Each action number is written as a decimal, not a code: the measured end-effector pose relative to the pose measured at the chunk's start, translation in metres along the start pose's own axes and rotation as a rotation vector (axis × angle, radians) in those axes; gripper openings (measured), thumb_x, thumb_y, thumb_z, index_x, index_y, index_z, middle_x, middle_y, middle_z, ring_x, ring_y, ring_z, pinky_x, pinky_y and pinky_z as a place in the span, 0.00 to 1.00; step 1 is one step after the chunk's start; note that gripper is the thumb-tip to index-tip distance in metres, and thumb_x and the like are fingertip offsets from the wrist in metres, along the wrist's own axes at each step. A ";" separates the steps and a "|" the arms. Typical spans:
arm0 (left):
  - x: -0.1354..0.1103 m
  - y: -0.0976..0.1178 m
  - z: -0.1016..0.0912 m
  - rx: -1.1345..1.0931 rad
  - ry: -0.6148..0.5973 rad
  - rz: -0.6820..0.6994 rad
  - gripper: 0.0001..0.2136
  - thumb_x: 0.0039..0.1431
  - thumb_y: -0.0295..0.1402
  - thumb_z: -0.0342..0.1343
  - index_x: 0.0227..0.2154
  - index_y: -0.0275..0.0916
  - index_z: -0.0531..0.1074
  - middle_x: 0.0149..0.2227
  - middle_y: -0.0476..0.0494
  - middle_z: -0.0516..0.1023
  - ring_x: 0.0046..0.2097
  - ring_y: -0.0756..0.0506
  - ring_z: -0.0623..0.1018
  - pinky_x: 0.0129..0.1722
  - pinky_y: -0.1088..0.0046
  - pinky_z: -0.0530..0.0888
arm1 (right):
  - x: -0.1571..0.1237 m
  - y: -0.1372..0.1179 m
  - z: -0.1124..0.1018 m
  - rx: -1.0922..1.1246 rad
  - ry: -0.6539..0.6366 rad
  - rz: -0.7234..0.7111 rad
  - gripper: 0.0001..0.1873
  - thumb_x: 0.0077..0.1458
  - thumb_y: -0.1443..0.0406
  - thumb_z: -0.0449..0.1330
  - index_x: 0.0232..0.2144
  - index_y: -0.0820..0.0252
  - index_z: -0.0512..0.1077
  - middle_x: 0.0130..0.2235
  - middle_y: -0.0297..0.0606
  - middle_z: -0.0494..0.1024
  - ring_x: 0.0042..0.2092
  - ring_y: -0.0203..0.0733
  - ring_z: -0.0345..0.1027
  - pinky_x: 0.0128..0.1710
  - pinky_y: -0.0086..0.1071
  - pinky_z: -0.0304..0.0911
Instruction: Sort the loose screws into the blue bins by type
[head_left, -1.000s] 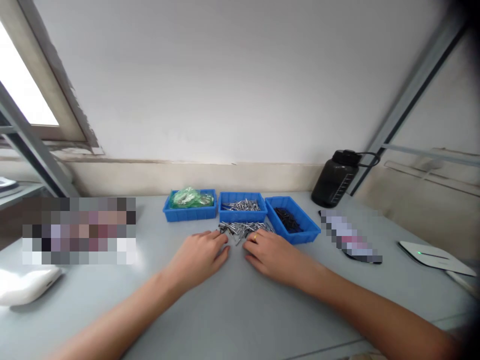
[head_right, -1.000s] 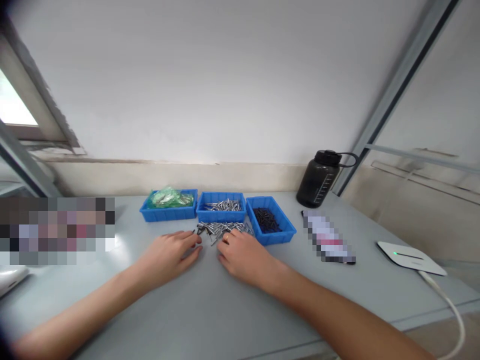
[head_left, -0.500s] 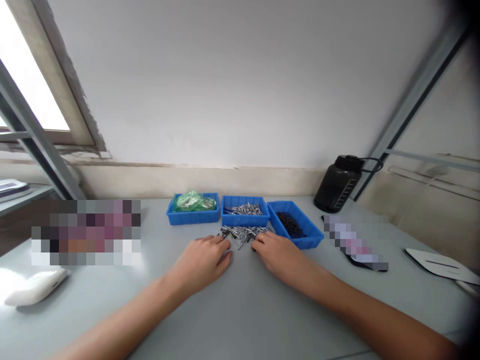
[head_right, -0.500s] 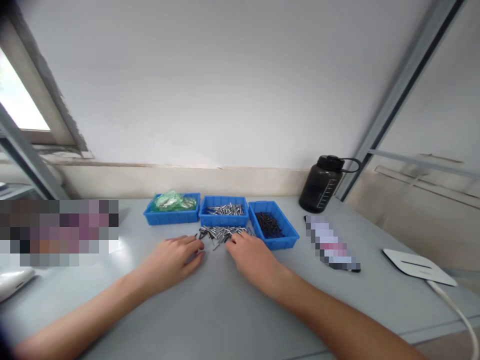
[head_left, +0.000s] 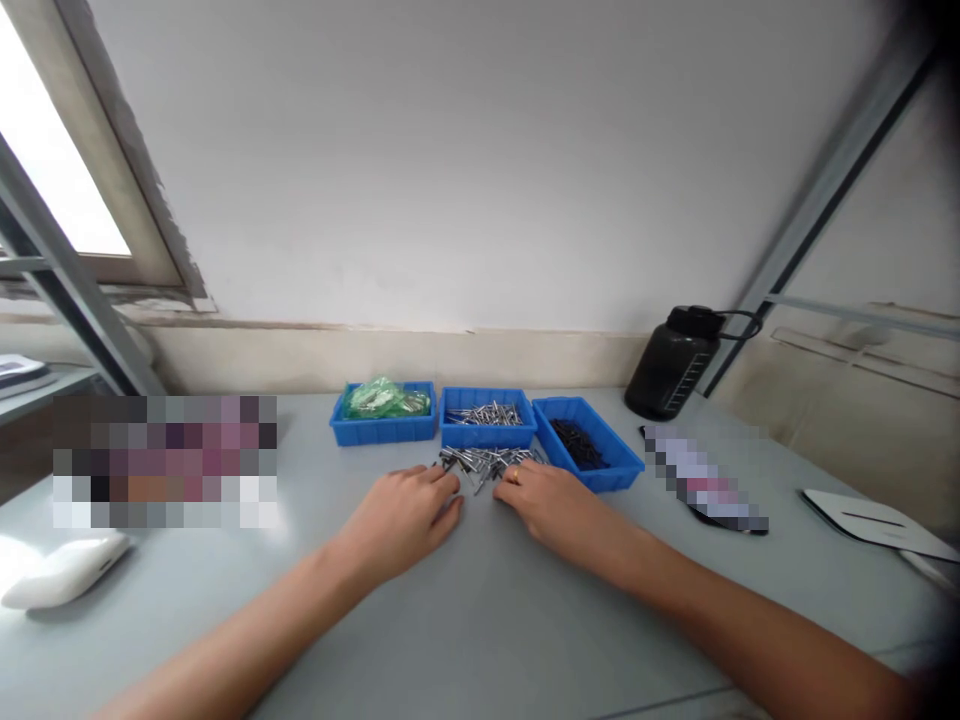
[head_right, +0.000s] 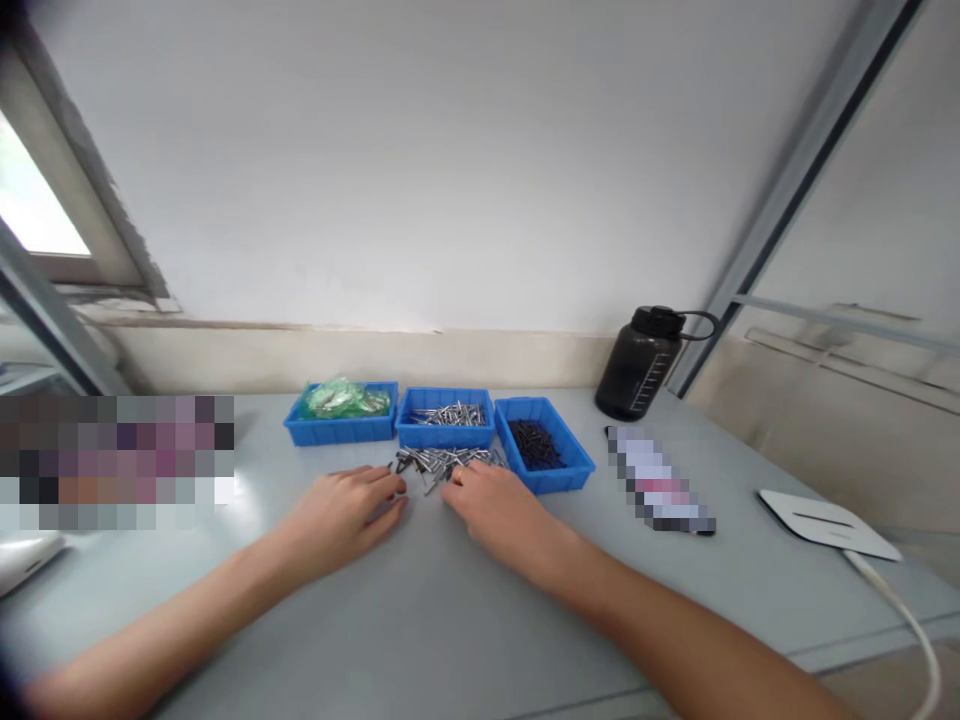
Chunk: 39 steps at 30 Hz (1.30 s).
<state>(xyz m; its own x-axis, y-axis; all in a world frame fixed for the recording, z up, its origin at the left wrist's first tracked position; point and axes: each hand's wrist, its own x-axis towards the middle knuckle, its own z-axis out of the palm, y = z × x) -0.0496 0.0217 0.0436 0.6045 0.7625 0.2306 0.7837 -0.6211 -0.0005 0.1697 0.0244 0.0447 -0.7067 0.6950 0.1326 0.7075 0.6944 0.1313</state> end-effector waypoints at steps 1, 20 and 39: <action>0.000 0.000 0.000 0.002 -0.003 0.000 0.12 0.63 0.34 0.42 0.32 0.40 0.69 0.30 0.46 0.74 0.34 0.43 0.76 0.31 0.68 0.70 | 0.000 0.000 0.000 -0.002 0.004 0.005 0.14 0.50 0.79 0.51 0.35 0.60 0.69 0.35 0.37 0.72 0.38 0.42 0.65 0.36 0.33 0.61; -0.001 0.000 0.001 -0.020 0.023 0.021 0.12 0.64 0.35 0.41 0.32 0.39 0.69 0.29 0.46 0.74 0.33 0.45 0.75 0.31 0.72 0.69 | 0.001 -0.002 -0.004 0.153 0.054 -0.036 0.21 0.50 0.81 0.48 0.41 0.61 0.70 0.44 0.41 0.72 0.45 0.39 0.65 0.43 0.32 0.62; -0.001 0.004 -0.006 -0.111 -0.023 0.129 0.05 0.61 0.32 0.47 0.33 0.39 0.67 0.31 0.47 0.74 0.34 0.45 0.75 0.32 0.71 0.69 | -0.002 -0.012 -0.013 0.255 0.386 -0.280 0.15 0.59 0.74 0.48 0.41 0.60 0.71 0.41 0.41 0.73 0.42 0.38 0.65 0.42 0.31 0.63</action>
<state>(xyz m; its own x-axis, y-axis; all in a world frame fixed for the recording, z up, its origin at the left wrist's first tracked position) -0.0483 0.0172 0.0490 0.7032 0.6781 0.2136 0.6795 -0.7294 0.0787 0.1630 0.0127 0.0553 -0.7827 0.3912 0.4841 0.4355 0.8999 -0.0230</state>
